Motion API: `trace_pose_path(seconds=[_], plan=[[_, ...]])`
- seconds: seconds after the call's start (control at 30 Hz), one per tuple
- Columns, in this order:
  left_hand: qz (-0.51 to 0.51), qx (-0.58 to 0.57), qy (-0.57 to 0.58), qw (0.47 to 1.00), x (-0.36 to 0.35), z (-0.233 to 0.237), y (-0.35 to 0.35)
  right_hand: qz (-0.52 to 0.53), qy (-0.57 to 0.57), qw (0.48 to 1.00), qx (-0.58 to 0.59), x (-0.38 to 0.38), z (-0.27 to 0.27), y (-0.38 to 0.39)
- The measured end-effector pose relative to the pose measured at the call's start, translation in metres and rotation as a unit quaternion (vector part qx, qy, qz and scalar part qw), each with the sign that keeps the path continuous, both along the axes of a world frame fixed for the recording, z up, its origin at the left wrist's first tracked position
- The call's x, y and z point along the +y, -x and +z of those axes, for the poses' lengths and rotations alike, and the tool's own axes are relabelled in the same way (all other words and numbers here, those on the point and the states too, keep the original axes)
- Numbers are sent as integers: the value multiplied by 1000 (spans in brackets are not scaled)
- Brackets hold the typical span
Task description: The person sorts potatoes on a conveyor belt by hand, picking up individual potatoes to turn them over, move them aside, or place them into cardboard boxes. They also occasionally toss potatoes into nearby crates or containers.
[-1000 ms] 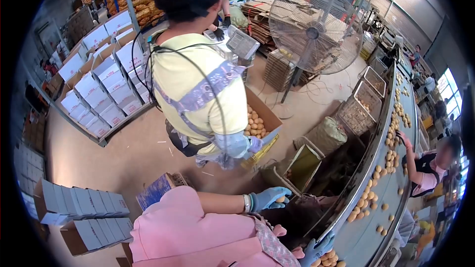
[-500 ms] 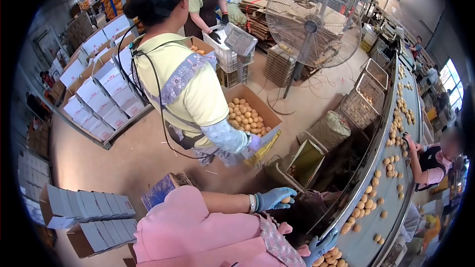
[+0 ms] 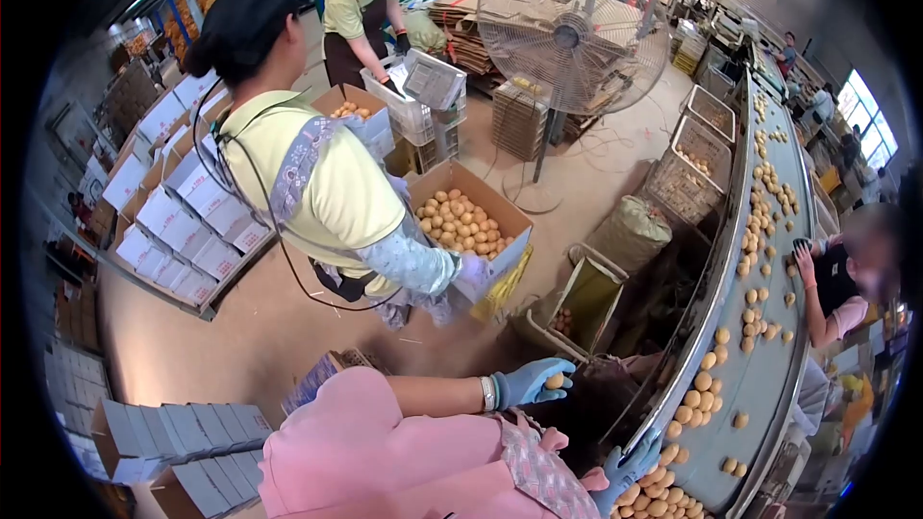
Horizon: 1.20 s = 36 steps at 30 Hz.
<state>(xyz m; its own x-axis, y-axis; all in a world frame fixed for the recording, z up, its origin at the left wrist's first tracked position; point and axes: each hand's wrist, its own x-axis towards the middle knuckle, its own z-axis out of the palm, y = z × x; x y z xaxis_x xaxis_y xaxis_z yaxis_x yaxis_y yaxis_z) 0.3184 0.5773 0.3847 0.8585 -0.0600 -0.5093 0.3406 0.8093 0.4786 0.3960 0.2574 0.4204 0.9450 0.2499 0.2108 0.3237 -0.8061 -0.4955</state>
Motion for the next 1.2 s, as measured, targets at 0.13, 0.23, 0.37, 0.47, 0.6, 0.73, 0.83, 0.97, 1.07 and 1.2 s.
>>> trace_pose_path(seconds=[0.13, 0.23, 0.37, 0.47, 0.6, 0.73, 0.83, 0.97, 1.07, 1.2], plan=[[40, -89, -10, 995, 3, 13, -2, 48, 50, 996, -59, 1, 2, -5], [116, -72, 118, 984, 13, 5, -12, 26, 35, 999, -17, 7, 17, 2], [179, -36, 124, 975, 31, -18, -28, 8, 30, 999, -36, 24, 33, -4], [180, -22, 153, 971, 47, -7, -48, 6, 36, 998, -50, 24, 29, -7], [124, -191, -6, 974, 70, -42, -85, 4, 35, 998, -45, 27, 32, -9], [225, 105, 131, 960, 81, -48, -110, -10, 41, 999, -27, 27, 33, -8], [120, 59, 52, 990, 65, -71, -92, -10, 41, 999, -6, 28, 35, -9], [-103, -68, -87, 988, 18, -69, -63, 16, 62, 997, -31, 19, 12, -15], [-201, -196, -351, 893, -12, -29, -78, 0, 85, 996, -16, 22, 15, -15], [-182, -413, -445, 773, -42, 61, -117, -13, 80, 997, -15, 32, 28, -11]])
